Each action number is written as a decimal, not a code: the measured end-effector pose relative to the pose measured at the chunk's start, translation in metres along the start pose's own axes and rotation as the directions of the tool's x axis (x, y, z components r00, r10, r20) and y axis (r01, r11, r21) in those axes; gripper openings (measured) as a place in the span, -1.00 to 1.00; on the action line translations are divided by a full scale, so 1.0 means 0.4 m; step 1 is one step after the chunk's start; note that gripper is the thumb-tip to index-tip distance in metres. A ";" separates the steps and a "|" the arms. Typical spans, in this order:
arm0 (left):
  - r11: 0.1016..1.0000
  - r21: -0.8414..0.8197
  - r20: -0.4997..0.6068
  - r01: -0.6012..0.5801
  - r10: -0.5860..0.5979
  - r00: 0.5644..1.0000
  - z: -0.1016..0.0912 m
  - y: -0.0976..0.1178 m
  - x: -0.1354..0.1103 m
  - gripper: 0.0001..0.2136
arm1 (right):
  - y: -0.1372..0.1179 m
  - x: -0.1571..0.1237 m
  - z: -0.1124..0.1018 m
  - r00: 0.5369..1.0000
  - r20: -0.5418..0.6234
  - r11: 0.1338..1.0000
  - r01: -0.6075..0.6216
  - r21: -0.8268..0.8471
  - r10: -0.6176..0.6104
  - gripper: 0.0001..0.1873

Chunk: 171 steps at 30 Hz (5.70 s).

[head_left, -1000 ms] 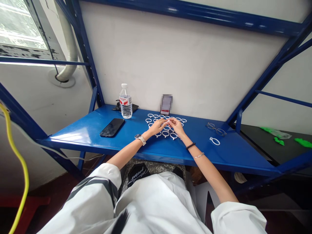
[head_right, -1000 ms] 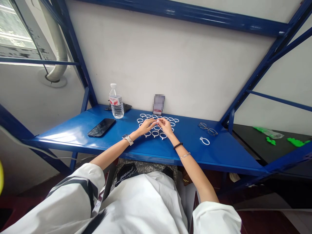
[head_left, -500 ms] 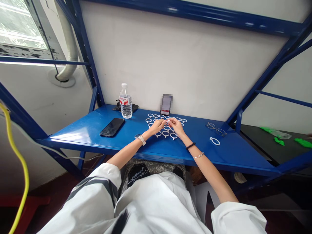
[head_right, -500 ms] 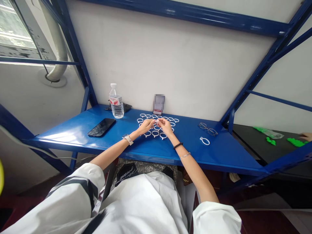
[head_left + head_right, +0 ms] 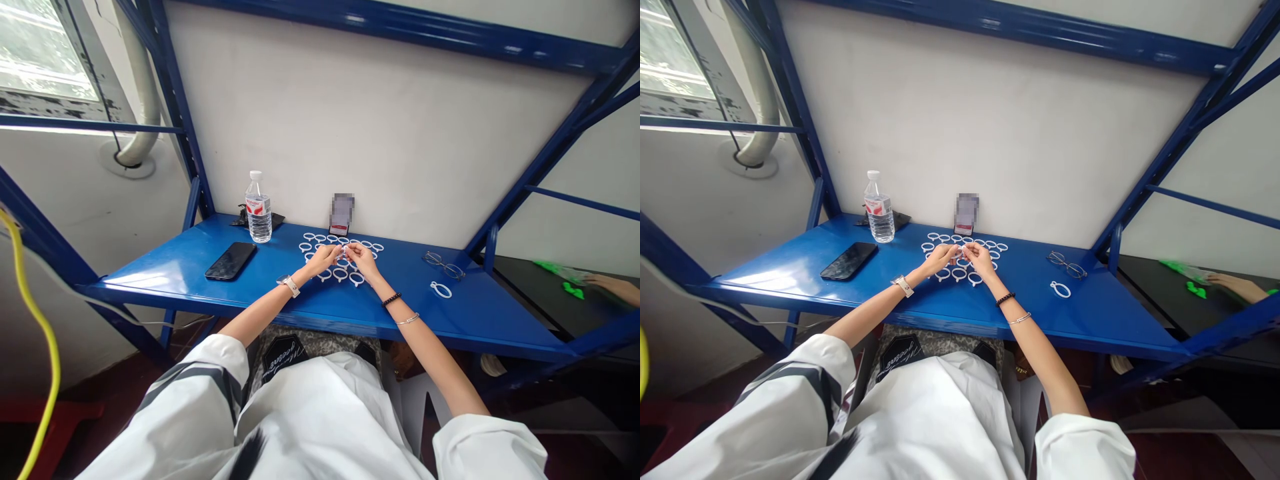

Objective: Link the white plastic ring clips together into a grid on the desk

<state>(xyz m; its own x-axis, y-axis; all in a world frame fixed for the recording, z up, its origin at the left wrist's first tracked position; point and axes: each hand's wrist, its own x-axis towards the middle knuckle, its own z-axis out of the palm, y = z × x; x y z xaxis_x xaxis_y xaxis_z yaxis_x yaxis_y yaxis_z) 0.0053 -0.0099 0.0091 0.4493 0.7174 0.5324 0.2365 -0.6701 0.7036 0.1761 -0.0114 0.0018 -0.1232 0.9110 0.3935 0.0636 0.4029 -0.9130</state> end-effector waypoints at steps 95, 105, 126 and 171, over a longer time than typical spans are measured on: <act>0.969 0.226 -0.102 -0.099 0.125 0.987 -0.001 -0.021 0.004 -0.63 | -0.035 -0.022 0.000 0.983 -0.001 0.917 0.172 -0.359 -0.185 -0.66; 0.969 0.226 -0.115 -0.103 0.132 0.984 -0.001 -0.014 0.003 -0.67 | -0.033 -0.022 0.001 0.984 -0.030 0.941 0.161 -0.297 -0.177 -0.65; 0.964 0.267 -0.286 -0.008 0.087 0.954 -0.027 -0.011 0.000 -0.71 | -0.057 -0.021 0.002 0.991 0.107 0.987 0.098 -0.130 -0.084 -0.66; 0.969 0.242 -0.367 0.047 0.046 0.929 -0.036 -0.029 0.014 -0.79 | -0.111 -0.118 -0.343 0.924 -0.076 0.196 -0.159 -0.968 0.374 -0.89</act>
<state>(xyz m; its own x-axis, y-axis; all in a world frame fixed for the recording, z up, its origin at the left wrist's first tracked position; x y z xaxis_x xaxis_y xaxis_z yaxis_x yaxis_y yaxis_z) -0.0071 0.0046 0.0108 0.1117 0.7052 0.7001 0.4586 -0.6616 0.5933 0.3151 -0.0601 0.0387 -0.0145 0.9994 0.0303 0.9904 0.0185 -0.1369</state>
